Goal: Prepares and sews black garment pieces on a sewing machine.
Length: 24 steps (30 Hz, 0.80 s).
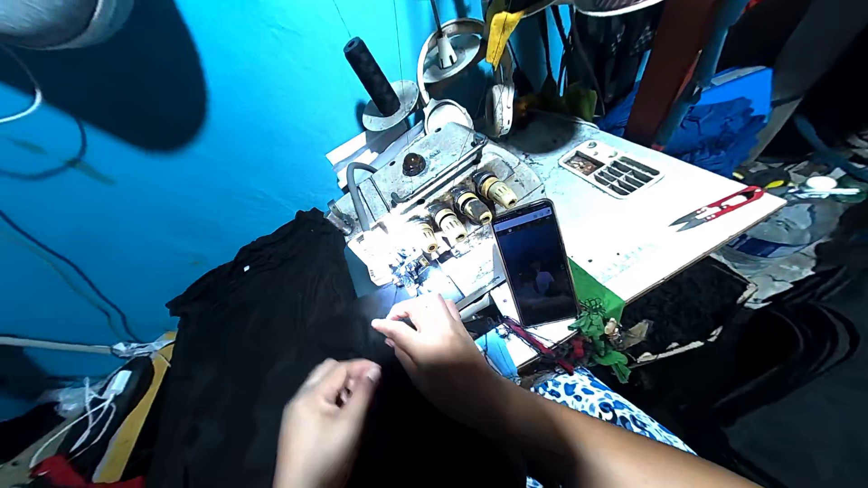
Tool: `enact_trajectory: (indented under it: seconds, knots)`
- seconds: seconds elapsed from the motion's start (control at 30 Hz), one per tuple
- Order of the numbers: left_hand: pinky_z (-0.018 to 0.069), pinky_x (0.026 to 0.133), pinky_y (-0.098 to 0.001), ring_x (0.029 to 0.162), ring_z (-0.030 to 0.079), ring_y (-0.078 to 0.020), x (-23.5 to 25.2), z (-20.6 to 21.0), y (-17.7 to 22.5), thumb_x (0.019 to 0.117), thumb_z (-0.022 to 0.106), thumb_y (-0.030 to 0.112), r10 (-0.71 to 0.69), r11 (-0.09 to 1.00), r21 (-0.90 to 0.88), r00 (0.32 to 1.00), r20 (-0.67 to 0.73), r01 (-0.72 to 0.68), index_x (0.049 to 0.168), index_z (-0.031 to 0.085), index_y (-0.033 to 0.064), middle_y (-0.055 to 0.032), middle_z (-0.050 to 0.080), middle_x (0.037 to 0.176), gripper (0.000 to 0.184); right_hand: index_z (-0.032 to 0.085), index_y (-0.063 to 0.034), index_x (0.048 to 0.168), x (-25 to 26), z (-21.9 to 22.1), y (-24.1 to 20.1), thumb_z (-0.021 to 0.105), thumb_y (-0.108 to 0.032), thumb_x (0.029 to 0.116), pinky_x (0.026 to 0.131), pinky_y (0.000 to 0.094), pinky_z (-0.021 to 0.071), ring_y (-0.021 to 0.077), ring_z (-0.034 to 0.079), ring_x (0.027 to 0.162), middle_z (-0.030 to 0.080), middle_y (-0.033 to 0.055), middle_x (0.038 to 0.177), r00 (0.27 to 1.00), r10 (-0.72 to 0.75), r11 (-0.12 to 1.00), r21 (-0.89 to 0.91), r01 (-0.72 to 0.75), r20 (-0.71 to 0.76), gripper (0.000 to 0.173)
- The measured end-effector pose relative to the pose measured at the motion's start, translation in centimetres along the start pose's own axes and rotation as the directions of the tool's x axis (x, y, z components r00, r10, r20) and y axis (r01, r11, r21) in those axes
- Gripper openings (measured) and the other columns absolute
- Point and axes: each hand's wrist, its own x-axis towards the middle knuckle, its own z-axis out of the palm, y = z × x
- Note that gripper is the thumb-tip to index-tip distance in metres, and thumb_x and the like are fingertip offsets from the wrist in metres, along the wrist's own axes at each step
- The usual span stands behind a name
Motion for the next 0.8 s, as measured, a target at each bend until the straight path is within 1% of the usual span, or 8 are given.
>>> enact_trajectory:
  seconds: [0.1,0.13,0.2,0.3,0.37,0.47,0.67,0.8]
  knots:
    - [0.0529,0.086,-0.0327,0.096,0.066,-0.0136,-0.9,-1.0,-0.2,0.0998,0.061,0.024,0.214,0.977,-0.065,0.952,0.217,-0.205,0.105,0.078,0.0124,-0.0020,0.073,0.098,0.021,0.076,-0.0114,0.094,0.3,1.0,0.6,0.064,-0.012,0.0965,0.085,0.0360,0.0521,0.0187,0.065,0.098,0.071,0.0008,0.094,0.998,-0.033,0.999,0.037,0.035,-0.048,0.013]
    - [0.0539,0.090,-0.0344,0.102,0.066,-0.0144,-0.3,-1.5,-0.6,0.1025,0.057,0.026,0.225,0.974,-0.090,0.935,0.275,-0.207,0.114,0.075,0.0119,-0.0036,0.072,0.109,0.026,0.076,-0.0102,0.094,0.3,0.9,0.8,0.063,-0.011,0.0961,0.085,0.0374,0.0521,0.0195,0.066,0.098,0.071,0.0018,0.093,0.998,-0.039,0.998,0.049,0.041,-0.043,0.013]
    - [0.0575,0.085,-0.0350,0.099,0.067,-0.0129,1.7,-1.6,-1.1,0.1042,0.052,0.029,0.131,0.990,-0.088,0.967,0.218,-0.114,0.123,0.070,0.0122,-0.0034,0.068,0.118,0.031,0.074,-0.0090,0.095,0.1,0.6,0.9,0.062,-0.008,0.0964,0.085,0.0400,0.0521,0.0214,0.065,0.098,0.070,0.0034,0.093,0.999,-0.040,0.997,0.064,0.041,-0.013,0.012]
    - [0.0560,0.084,-0.0422,0.100,0.066,-0.0181,5.9,0.0,0.9,0.1049,0.055,0.020,-0.050,0.994,-0.089,0.996,0.076,0.057,0.115,0.073,0.0117,-0.0047,0.066,0.119,0.022,0.072,-0.0088,0.096,0.2,0.6,0.9,0.060,-0.007,0.0976,0.084,0.0416,0.0510,0.0243,0.063,0.100,0.068,0.0059,0.096,0.999,-0.033,0.998,0.054,0.032,0.010,0.013]
    - [0.0529,0.090,-0.0448,0.105,0.065,-0.0214,8.2,1.5,1.9,0.1016,0.064,0.019,-0.053,0.996,-0.070,0.995,0.086,0.060,0.108,0.076,0.0097,-0.0074,0.068,0.115,0.017,0.071,-0.0102,0.096,0.1,0.4,0.8,0.058,-0.008,0.0985,0.086,0.0402,0.0514,0.0248,0.061,0.103,0.065,0.0056,0.098,0.999,-0.026,1.000,0.014,0.026,0.035,0.014]
    - [0.0517,0.087,-0.0512,0.101,0.064,-0.0276,9.8,2.8,2.1,0.0967,0.070,0.017,-0.042,0.998,-0.036,0.991,0.125,0.047,0.099,0.077,0.0078,-0.0121,0.069,0.109,0.012,0.074,-0.0142,0.099,0.0,0.0,0.9,0.059,-0.011,0.0982,0.087,0.0409,0.0492,0.0239,0.061,0.106,0.070,0.0021,0.101,0.998,-0.041,0.995,-0.084,0.045,0.050,0.015]
    - [0.0504,0.090,-0.0572,0.103,0.065,-0.0339,9.9,4.3,3.1,0.0992,0.068,0.022,-0.270,0.963,0.007,0.962,0.024,0.270,0.106,0.073,0.0002,-0.0190,0.067,0.116,0.024,0.074,-0.0181,0.097,-0.1,-0.2,2.2,0.062,-0.011,0.0946,0.089,0.0433,0.0456,0.0193,0.060,0.107,0.070,-0.0051,0.097,0.998,-0.051,0.999,0.022,0.050,0.048,0.015]
    - [0.0504,0.090,-0.0555,0.104,0.065,-0.0317,9.5,4.8,3.0,0.1006,0.066,0.022,-0.262,0.965,-0.040,0.965,-0.025,0.261,0.103,0.074,0.0010,-0.0174,0.067,0.116,0.022,0.075,-0.0166,0.096,-0.6,-0.1,2.9,0.059,-0.014,0.0955,0.092,0.0444,0.0440,0.0189,0.059,0.110,0.070,-0.0048,0.099,0.999,-0.023,0.992,0.123,0.019,0.038,0.016]
